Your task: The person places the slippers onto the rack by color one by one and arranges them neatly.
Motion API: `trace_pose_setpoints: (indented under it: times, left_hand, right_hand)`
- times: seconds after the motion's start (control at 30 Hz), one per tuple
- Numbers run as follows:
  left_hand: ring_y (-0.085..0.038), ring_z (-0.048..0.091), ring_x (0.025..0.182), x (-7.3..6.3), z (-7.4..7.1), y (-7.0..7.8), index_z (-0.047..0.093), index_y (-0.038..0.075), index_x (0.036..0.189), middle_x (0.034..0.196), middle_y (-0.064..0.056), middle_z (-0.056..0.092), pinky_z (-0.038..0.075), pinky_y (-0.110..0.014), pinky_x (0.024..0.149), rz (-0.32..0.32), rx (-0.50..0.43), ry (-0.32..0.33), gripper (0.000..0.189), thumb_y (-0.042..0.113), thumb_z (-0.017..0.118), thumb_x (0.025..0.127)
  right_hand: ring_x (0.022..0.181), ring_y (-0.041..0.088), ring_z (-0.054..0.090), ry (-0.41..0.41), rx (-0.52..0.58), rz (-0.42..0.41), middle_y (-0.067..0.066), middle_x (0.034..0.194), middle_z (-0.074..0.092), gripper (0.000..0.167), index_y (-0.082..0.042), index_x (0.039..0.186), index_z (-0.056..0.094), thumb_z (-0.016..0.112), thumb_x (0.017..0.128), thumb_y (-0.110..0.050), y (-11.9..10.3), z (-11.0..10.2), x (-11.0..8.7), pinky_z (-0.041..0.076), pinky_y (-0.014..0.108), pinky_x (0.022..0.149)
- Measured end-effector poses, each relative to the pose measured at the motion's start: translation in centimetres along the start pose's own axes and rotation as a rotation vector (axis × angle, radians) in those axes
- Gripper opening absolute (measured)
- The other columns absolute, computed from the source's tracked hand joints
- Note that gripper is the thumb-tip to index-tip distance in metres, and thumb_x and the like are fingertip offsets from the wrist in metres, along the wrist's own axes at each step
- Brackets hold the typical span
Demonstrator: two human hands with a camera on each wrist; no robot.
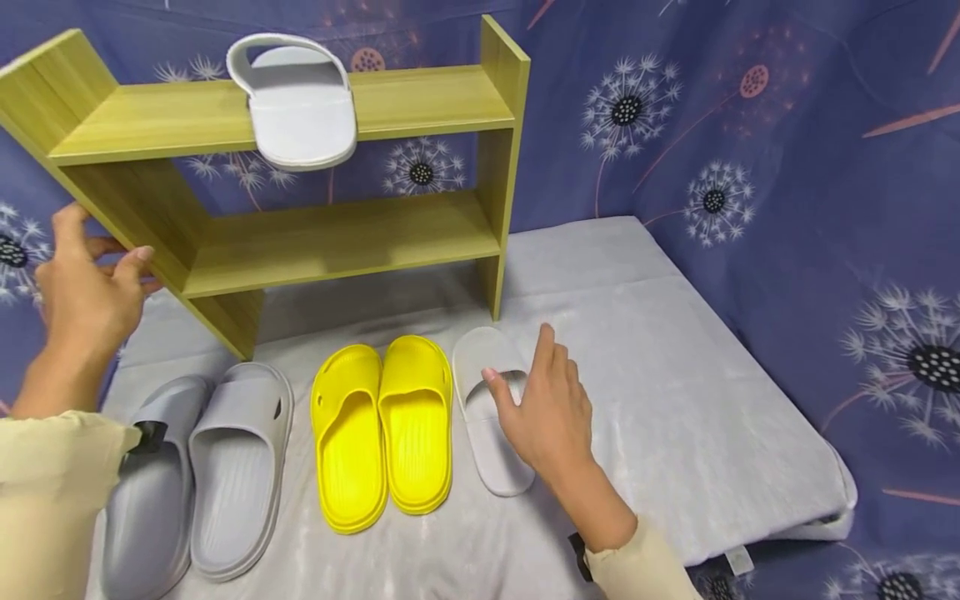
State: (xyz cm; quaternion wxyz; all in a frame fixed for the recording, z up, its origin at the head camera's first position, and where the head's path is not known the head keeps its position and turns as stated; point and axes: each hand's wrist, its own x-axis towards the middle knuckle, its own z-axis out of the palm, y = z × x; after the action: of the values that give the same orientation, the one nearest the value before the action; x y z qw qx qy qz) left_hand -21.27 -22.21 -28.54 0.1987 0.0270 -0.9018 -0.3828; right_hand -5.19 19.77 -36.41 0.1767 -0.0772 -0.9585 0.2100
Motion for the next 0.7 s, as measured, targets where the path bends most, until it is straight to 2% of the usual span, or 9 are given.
trace_pose_setpoints:
  times: [0.1, 0.23, 0.3, 0.5, 0.7]
  left_hand:
    - [0.008, 0.059, 0.077, -0.1, 0.0, -0.1, 0.027, 0.040, 0.144, 0.122, -0.016, 0.055, 0.049, -0.001, 0.058, 0.001, 0.000, 0.003, 0.054, 0.021, 0.051, 0.099]
    - [-0.002, 0.065, 0.086, -0.1, 0.0, 0.0, 0.025, 0.041, 0.144, 0.124, -0.018, 0.057, 0.049, -0.002, 0.059, 0.004, 0.001, -0.003, 0.055, 0.022, 0.051, 0.099]
    - [-0.003, 0.065, 0.087, -0.1, 0.0, 0.0, 0.026, 0.042, 0.144, 0.124, -0.018, 0.057, 0.050, -0.002, 0.059, 0.007, -0.004, -0.001, 0.055, 0.022, 0.051, 0.099]
    - [0.015, 0.051, 0.071, -0.2, 0.1, -0.2, 0.028, 0.040, 0.144, 0.121, -0.016, 0.057, 0.051, -0.003, 0.059, 0.017, -0.022, 0.008, 0.054, 0.022, 0.051, 0.099]
    - [0.015, 0.050, 0.070, -0.2, 0.2, -0.1, 0.027, 0.040, 0.144, 0.122, -0.017, 0.057, 0.050, -0.002, 0.059, 0.030, -0.032, 0.010, 0.053, 0.022, 0.051, 0.099]
  right_hand:
    - [0.109, 0.043, 0.052, -0.074, -0.011, 0.028, 0.026, 0.127, 0.048, 0.091, 0.000, 0.149, 0.021, 0.051, 0.090, -0.063, 0.7, 1.1, -1.0, 0.053, 0.061, 0.070]
    - [0.112, 0.044, 0.050, -0.148, -0.029, 0.049, 0.028, 0.130, 0.045, 0.096, 0.004, 0.148, 0.019, 0.050, 0.089, -0.066, 1.5, 2.5, -2.2, 0.052, 0.060, 0.077]
    - [0.111, 0.044, 0.050, -0.165, -0.046, 0.046, 0.029, 0.128, 0.045, 0.098, 0.007, 0.147, 0.020, 0.051, 0.089, -0.066, 1.9, 3.0, -2.7, 0.052, 0.059, 0.077]
    - [0.108, 0.046, 0.050, -0.184, -0.111, 0.038, 0.033, 0.121, 0.046, 0.100, 0.015, 0.142, 0.024, 0.062, 0.086, -0.058, 2.9, 4.5, -4.2, 0.053, 0.057, 0.073]
    - [0.111, 0.047, 0.047, -0.224, -0.114, 0.069, 0.033, 0.123, 0.044, 0.102, 0.016, 0.142, 0.023, 0.064, 0.084, -0.058, 3.4, 5.3, -4.8, 0.052, 0.059, 0.075]
